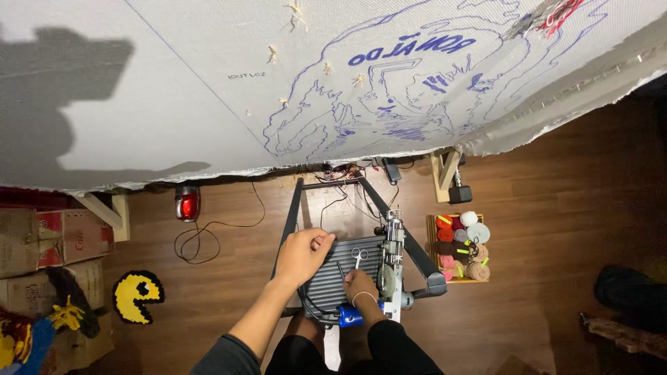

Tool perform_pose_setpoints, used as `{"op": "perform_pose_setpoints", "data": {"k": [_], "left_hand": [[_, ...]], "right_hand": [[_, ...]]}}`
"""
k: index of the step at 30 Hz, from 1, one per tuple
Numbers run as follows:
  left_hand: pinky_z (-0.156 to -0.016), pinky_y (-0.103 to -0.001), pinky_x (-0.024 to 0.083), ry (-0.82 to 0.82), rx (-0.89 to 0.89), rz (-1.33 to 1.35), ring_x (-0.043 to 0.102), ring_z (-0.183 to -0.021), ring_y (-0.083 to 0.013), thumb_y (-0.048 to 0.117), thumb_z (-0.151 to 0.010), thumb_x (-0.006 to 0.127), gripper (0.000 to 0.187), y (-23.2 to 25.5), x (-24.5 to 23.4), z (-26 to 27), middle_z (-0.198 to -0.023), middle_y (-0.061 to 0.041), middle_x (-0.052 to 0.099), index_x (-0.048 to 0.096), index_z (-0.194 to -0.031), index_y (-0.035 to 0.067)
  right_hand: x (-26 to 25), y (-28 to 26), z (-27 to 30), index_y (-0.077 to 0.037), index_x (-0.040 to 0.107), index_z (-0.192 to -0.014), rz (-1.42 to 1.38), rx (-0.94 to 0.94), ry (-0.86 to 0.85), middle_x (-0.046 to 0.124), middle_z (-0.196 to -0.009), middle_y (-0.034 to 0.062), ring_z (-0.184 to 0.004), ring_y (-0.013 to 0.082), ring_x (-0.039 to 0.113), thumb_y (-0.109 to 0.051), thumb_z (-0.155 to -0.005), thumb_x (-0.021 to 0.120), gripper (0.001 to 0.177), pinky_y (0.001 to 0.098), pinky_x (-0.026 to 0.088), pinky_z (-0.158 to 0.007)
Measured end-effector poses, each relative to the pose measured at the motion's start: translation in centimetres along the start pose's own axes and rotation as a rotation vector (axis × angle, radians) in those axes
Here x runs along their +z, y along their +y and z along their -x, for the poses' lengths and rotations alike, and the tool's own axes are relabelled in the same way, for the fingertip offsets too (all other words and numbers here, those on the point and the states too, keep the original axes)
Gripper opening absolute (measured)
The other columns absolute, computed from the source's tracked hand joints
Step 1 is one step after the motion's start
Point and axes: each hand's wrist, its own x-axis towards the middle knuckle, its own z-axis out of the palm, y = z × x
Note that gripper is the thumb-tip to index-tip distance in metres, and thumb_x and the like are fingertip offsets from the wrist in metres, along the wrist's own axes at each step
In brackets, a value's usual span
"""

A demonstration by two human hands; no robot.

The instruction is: The person uses tweezers and scissors to trim and refine threads on a large tufted rug or embroidery piece.

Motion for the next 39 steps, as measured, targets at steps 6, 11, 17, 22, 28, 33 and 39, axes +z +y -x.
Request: {"op": "perform_pose_setpoints", "data": {"k": [6,11,17,22,28,33,39], "left_hand": [[-0.069,-0.032,0.056,-0.001,0.077,0.014,0.074,-0.074,-0.0206,0.033,-0.09,0.071,0.028,-1.0,1.2,-1.0,-0.081,-0.01,0.078,0.079,-0.092,0.007],[-0.068,-0.032,0.056,0.003,0.082,0.031,0.073,-0.071,-0.0197,0.033,-0.089,0.071,0.028,-0.2,0.5,-1.4,-0.079,-0.01,0.077,0.078,-0.093,0.006],[-0.067,-0.031,0.056,0.018,0.1,0.1,0.072,-0.069,-0.0181,0.03,-0.089,0.071,0.027,-0.3,0.3,-2.5,-0.076,-0.009,0.077,0.078,-0.094,0.004],[-0.072,-0.035,0.057,0.061,0.299,0.155,0.073,-0.082,-0.0254,0.025,-0.085,0.076,0.03,0.4,1.3,-3.4,-0.09,-0.015,0.077,0.076,-0.103,0.001],[-0.079,-0.038,0.057,0.008,0.385,0.113,0.075,-0.09,-0.0316,0.021,-0.08,0.08,0.035,8.2,0.1,-3.7,-0.096,-0.019,0.077,0.075,-0.111,0.004],[-0.075,-0.038,0.058,0.145,0.531,0.153,0.076,-0.082,-0.0308,0.018,-0.086,0.074,0.019,15.8,-3.9,-4.1,-0.09,-0.016,0.077,0.079,-0.099,0.005],[-0.073,-0.038,0.057,0.27,0.729,0.126,0.074,-0.084,-0.0326,0.019,-0.086,0.075,0.016,23.1,-9.1,-3.2,-0.092,-0.013,0.078,0.08,-0.096,0.006]], "right_hand": [[-1.1,-1.9,0.3,-0.014,0.07,-0.102,0.014,0.069,0.157,0.074,-0.108,0.0155,-0.104,0.0361,0.07,-0.035,-0.08,0.085,0.034,0.0456,0.056,-0.091],[0.5,-1.1,-2.2,-0.005,0.062,-0.113,0.04,0.103,0.225,0.073,-0.109,0.0219,-0.105,0.0404,0.07,-0.028,-0.082,0.08,0.042,0.0474,0.056,-0.093],[0.1,-1.2,-4.6,-0.001,0.067,-0.105,-0.131,0.188,0.242,0.072,-0.105,0.0217,-0.102,0.0382,0.07,-0.026,-0.076,0.085,0.042,0.0441,0.055,-0.093],[-7.7,-2.3,-7.0,0.002,0.074,-0.1,-0.875,-0.074,-0.094,0.072,-0.083,0.0145,-0.069,0.0205,0.067,-0.016,-0.093,0.074,0.019,0.0308,0.055,-0.063],[-24.5,-11.2,1.9,-0.002,0.063,-0.115,-1.233,-0.471,-0.084,0.071,-0.091,0.0066,-0.078,0.0142,0.072,-0.016,-0.099,0.064,0.021,0.0248,0.06,-0.071],[-32.6,-16.5,9.3,-0.001,0.061,-0.116,-1.19,-0.698,0.041,0.072,-0.093,0.0106,-0.082,0.0157,0.073,-0.014,-0.101,0.061,0.02,0.0275,0.059,-0.075],[-38.1,-20.7,13.5,0.001,0.066,-0.116,-0.988,-0.919,0.124,0.072,-0.096,0.0084,-0.085,0.0139,0.07,-0.015,-0.102,0.062,0.021,0.0294,0.058,-0.078]]}}
